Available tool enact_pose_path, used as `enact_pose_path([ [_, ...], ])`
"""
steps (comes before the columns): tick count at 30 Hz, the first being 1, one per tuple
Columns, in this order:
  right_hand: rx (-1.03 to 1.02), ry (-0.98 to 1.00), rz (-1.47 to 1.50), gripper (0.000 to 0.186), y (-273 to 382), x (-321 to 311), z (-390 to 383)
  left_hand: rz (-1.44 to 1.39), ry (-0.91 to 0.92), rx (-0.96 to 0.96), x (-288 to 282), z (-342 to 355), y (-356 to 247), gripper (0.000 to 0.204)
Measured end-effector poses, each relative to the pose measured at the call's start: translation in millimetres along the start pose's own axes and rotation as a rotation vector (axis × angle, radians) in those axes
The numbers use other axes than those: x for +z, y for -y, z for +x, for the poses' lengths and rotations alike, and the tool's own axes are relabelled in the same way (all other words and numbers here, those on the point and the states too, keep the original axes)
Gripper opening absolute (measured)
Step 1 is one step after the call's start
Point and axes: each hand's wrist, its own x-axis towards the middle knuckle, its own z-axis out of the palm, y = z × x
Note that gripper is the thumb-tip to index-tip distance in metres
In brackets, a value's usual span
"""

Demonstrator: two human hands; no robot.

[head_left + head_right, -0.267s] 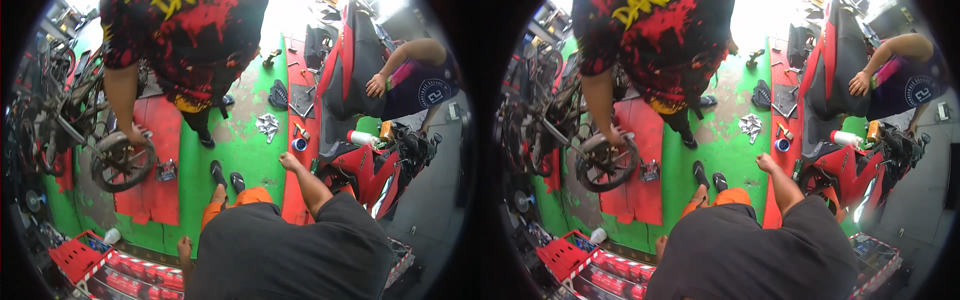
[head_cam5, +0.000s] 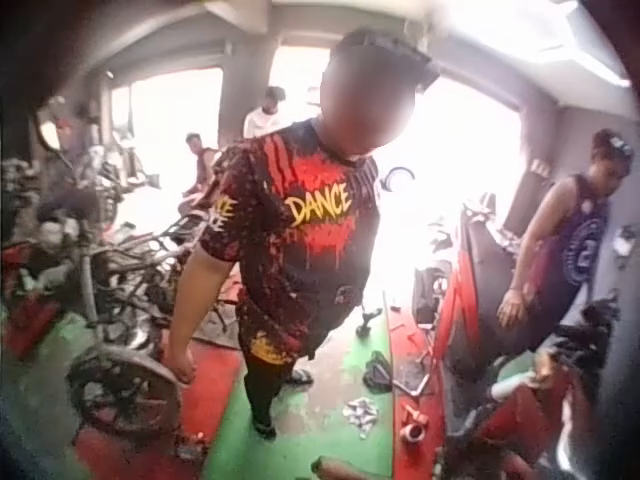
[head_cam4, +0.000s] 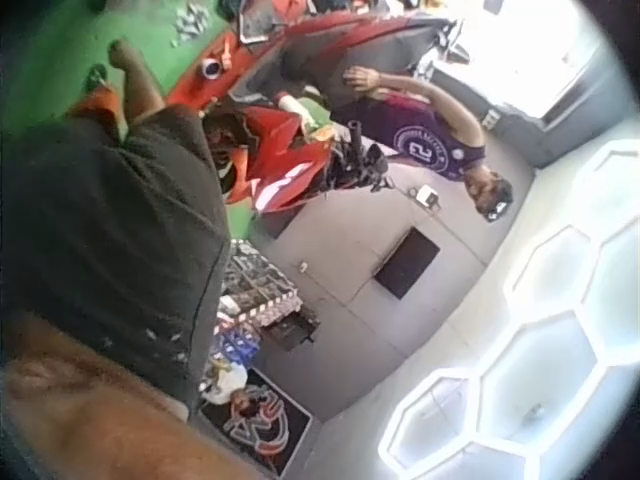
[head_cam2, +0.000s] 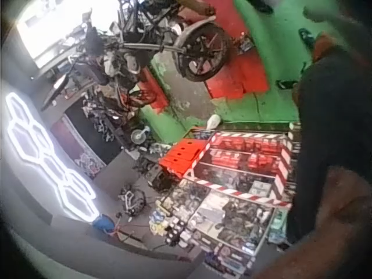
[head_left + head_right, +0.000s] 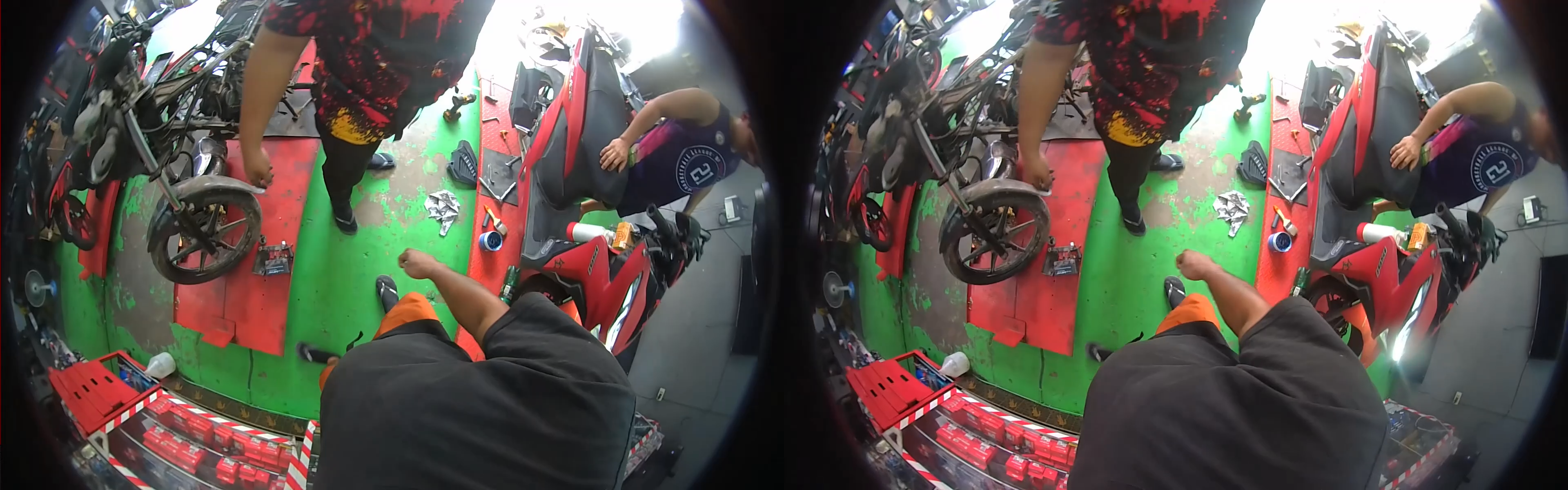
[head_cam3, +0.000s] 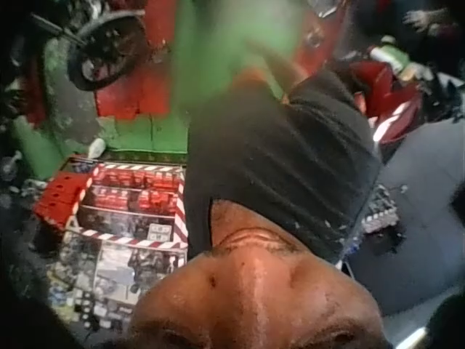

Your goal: The recorder is servicing or repairing a red motorcycle, removing and reattaching parts of the side engine casing with a T-wrench.

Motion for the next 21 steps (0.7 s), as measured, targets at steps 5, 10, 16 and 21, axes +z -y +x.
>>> enact_pose_path([
  [5,-0.126,-0.049,-0.091,0.011,92.8,75.2,3.4,-0.044,-0.056,0.001,-82.0,0.9,55.9,0.024],
  [10,-0.065,-0.098,-0.129,0.013,167.9,155.7,-9.3,-0.1,-0.143,-0.07,-181.6,-31.8,118.5,0.024],
  [16,-0.036,0.039,-0.284,0.021,264.7,253.6,-41.9,-0.244,-0.17,-0.148,-304.2,-41.6,211.0,0.024],
  [21,0.102,-0.364,-0.067,0.038,235.3,297.3,-14.9,-0.436,-0.264,-0.107,-395.3,18.2,210.0,0.026],
])
